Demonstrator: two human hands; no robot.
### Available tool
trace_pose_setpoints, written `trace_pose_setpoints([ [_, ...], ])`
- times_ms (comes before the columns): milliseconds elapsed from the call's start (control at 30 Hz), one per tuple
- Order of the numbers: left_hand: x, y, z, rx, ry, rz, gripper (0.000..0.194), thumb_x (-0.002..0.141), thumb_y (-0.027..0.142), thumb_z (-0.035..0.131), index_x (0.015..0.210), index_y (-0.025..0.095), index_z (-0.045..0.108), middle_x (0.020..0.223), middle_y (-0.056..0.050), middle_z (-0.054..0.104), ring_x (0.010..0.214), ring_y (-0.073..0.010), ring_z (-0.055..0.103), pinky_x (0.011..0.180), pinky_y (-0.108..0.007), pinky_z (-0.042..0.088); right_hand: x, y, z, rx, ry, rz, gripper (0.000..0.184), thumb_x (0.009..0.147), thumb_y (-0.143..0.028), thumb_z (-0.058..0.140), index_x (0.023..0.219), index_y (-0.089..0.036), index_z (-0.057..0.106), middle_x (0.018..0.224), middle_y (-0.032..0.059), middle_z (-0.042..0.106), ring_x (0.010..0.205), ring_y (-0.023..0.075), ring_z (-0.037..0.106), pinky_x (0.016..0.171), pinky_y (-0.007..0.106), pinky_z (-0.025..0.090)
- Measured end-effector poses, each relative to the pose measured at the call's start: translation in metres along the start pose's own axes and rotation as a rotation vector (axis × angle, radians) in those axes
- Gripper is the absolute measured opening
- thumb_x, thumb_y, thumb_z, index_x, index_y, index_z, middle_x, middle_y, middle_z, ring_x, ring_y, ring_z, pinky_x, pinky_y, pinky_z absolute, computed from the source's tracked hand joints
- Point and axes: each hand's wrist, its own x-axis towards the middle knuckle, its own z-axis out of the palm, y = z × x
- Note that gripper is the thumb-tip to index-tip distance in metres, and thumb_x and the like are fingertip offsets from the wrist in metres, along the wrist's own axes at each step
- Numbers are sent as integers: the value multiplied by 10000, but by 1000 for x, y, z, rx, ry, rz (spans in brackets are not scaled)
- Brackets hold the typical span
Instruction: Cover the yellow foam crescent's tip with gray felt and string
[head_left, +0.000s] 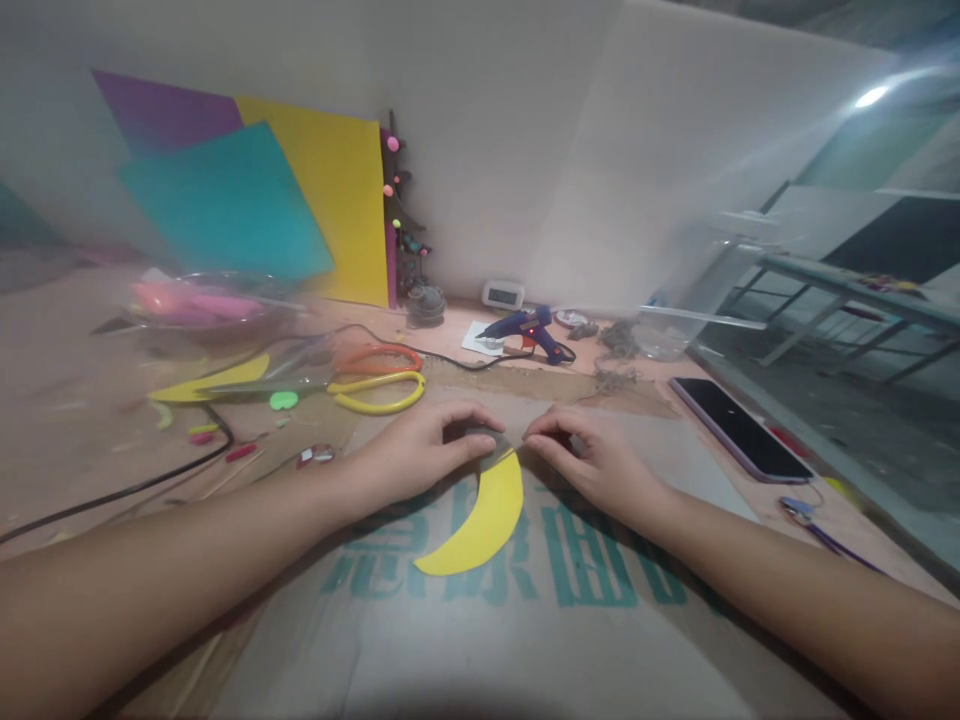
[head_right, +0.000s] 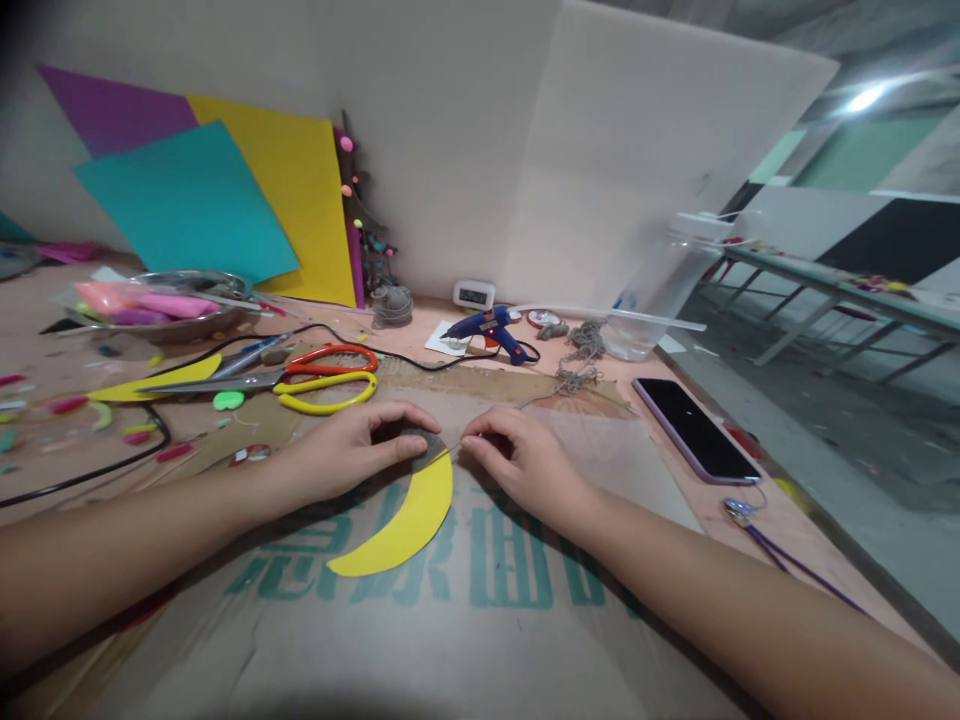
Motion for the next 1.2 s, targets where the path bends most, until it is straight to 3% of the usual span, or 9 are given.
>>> trace_pose_setpoints([
  [300,-1,1,-1,22,13,19,243,862,332,576,1035,211,698,979,-14,716,870,-174,637,776,-263,482,0,0,1,-18,2,-18,95,885,-196,586,823,-182,656,780,13,670,731,133,599,694,243,458],
  [667,-1,0,0,17,-42,28,246,851,321,580,1035,208,699,912,-3,707,784,-155,610,722,-246,466,-1,1,1,-38,4,-58,100,880,-200,600,815,-180,674,771,15,665,732,135,598,692,247,459],
  [900,0,-3,2,-10,50,34,242,859,356,568,1004,188,666,855,-10,666,746,-151,581,668,-244,451,-3,0,-2,-32,106,-44,295,933,-304,512,1169,-170,627,910,57,657,744,155,575,683,281,467],
  [1067,0,-5,3,-7,97,39,238,864,374,557,993,199,653,830,-4,650,723,-149,571,629,-241,437,-5,-3,-1,78,-16,6,345,939,-348,481,1219,-182,597,999,67,701,760,157,616,684,282,487],
  [1200,0,-5,3,-37,113,44,221,857,358,564,965,181,641,817,-11,641,726,-152,571,618,-243,437,-4,-3,0,79,-52,17,310,926,-339,496,1152,-178,634,906,57,708,777,168,631,676,277,484],
])
